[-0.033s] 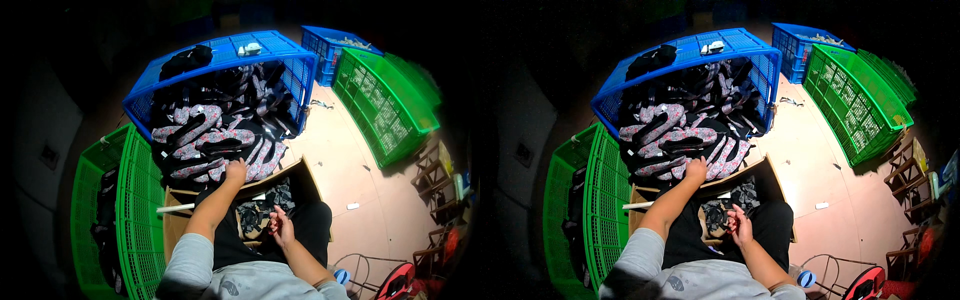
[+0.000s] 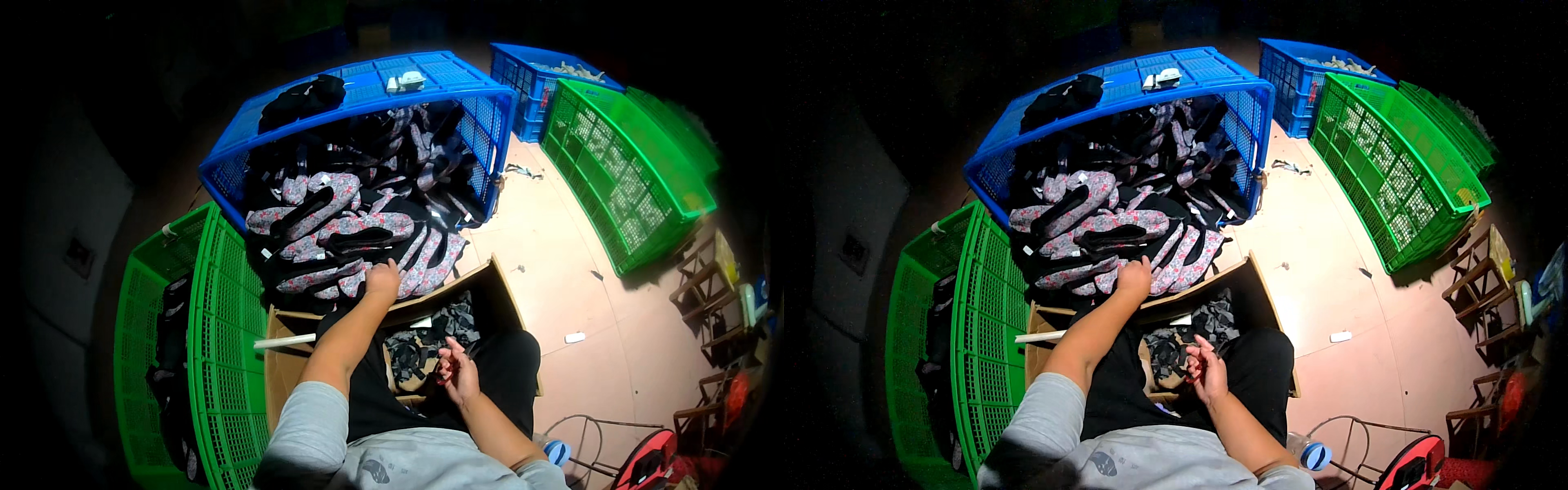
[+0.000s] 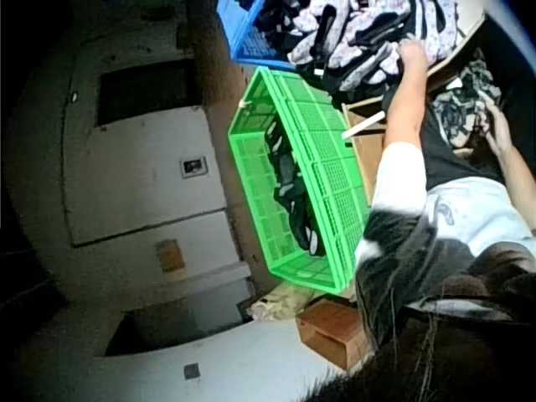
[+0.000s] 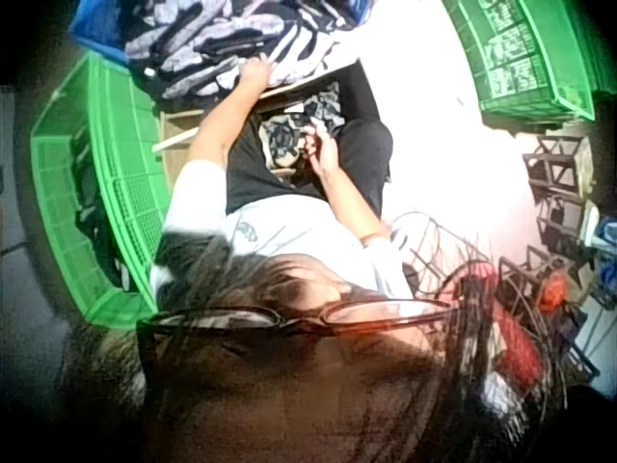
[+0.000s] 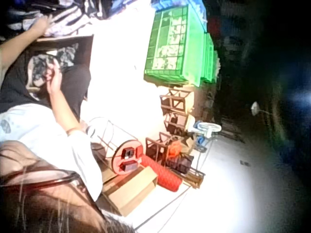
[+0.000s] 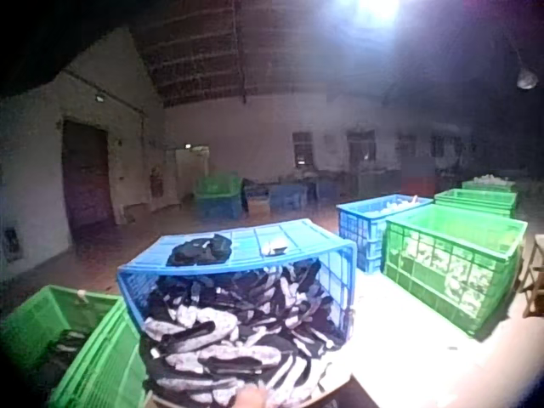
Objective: The person sits on the floor and assembles a slipper by hand. They pick up a slipper from a blue crate, insert a small black component into the heel area, and press it into place. The person then inspects the slipper and places it into a green crate.
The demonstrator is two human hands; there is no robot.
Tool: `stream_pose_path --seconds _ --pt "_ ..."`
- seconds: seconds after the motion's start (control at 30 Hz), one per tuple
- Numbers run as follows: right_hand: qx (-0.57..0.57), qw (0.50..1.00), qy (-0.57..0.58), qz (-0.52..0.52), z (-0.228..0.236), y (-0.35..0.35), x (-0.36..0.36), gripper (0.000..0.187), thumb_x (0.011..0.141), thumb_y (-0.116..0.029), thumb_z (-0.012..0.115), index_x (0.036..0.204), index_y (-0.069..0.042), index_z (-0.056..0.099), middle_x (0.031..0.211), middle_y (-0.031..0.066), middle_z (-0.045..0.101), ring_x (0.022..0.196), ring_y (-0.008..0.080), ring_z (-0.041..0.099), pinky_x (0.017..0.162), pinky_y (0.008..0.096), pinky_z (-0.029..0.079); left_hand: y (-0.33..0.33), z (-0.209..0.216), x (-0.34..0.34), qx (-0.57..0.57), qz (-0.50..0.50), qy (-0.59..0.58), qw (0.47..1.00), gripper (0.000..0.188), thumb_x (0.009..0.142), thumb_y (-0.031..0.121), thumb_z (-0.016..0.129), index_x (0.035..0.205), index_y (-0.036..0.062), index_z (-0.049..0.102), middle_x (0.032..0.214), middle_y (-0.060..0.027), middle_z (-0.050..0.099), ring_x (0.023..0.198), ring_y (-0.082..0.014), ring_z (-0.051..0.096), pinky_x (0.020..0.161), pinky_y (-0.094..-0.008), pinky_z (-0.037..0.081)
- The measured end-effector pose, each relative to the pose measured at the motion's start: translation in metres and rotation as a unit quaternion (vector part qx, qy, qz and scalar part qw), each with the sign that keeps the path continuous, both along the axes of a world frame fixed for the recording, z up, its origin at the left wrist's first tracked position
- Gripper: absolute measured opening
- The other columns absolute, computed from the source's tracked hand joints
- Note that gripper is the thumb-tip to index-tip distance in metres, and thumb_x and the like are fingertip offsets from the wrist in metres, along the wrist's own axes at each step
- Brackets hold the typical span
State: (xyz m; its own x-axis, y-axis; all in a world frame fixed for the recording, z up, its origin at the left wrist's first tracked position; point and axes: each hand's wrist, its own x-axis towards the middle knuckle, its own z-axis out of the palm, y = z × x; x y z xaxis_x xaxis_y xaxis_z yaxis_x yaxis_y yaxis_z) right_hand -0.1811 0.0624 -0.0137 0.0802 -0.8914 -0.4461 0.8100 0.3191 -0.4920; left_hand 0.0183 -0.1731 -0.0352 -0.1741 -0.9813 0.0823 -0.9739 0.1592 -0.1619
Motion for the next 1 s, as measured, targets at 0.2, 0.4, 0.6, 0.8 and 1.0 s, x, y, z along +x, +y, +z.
stream_pose_path --seconds 0.2,0.4,0.6,0.8,1.0 --pt "0.003 1.0 -0.007 -0.001 -0.004 -0.001 0.003 0.043 0.092 -0.017 0.052 0.134 -0.003 0.05 0.093 0.0087 0.065 0.065 0.0122 0.054 0.055 0.0236 0.045 -0.005 0.024 0.02 -0.15 -0.086 -0.06 0.983 0.019 0.084 0.016 0.055 0.1 0.0067 0.061 0.076 -0.006 0.065 0.069 -0.0225 0.066 0.058 -0.0364 0.05" --pt "-0.006 1.0 -0.021 0.004 -0.007 -0.002 0.006 0.042 0.092 -0.015 0.052 0.133 -0.002 0.051 0.091 0.0085 0.065 0.065 0.0115 0.055 0.054 0.0228 0.044 0.034 0.113 0.051 -0.25 -0.189 0.031 0.949 0.027 0.08 0.017 0.057 0.105 0.0068 0.062 0.083 -0.0065 0.06 0.078 -0.025 0.059 0.067 -0.0393 0.043" --pt "-0.016 0.998 0.049 0.046 0.005 -0.001 0.008 0.041 0.092 -0.013 0.052 0.131 -0.001 0.051 0.09 0.0072 0.064 0.061 0.0095 0.05 0.047 0.0209 0.038 0.097 0.176 0.116 -0.117 -0.002 0.431 0.895 0.036 0.08 0.005 0.059 0.116 0.0037 0.062 0.104 -0.0167 0.066 0.089 -0.0319 0.065 0.08 -0.0363 0.051" --pt "-0.063 0.982 0.151 0.09 0.025 0.003 0.018 0.044 0.093 -0.024 0.06 0.13 -0.001 0.051 0.094 0.008 0.066 0.065 0.0081 0.052 0.05 0.0211 0.039 0.136 0.236 0.178 0.211 0.077 0.761 0.609 0.04 0.08 -0.001 0.063 0.118 -0.0001 0.056 0.093 -0.0043 0.063 0.082 -0.01 0.061 0.076 -0.0232 0.051" --pt "-0.163 0.933 0.156 0.282 0.081 0.01 0.064 0.051 0.092 -0.019 0.061 0.138 -0.002 0.046 0.121 0.0064 0.062 0.069 0.0033 0.046 0.059 0.0174 0.037 0.133 0.235 0.168 0.435 -0.026 0.592 0.678 0.047 0.075 0.002 0.068 0.12 -0.0016 0.056 0.084 -0.0041 0.064 0.073 -0.0083 0.058 0.066 -0.0212 0.045"
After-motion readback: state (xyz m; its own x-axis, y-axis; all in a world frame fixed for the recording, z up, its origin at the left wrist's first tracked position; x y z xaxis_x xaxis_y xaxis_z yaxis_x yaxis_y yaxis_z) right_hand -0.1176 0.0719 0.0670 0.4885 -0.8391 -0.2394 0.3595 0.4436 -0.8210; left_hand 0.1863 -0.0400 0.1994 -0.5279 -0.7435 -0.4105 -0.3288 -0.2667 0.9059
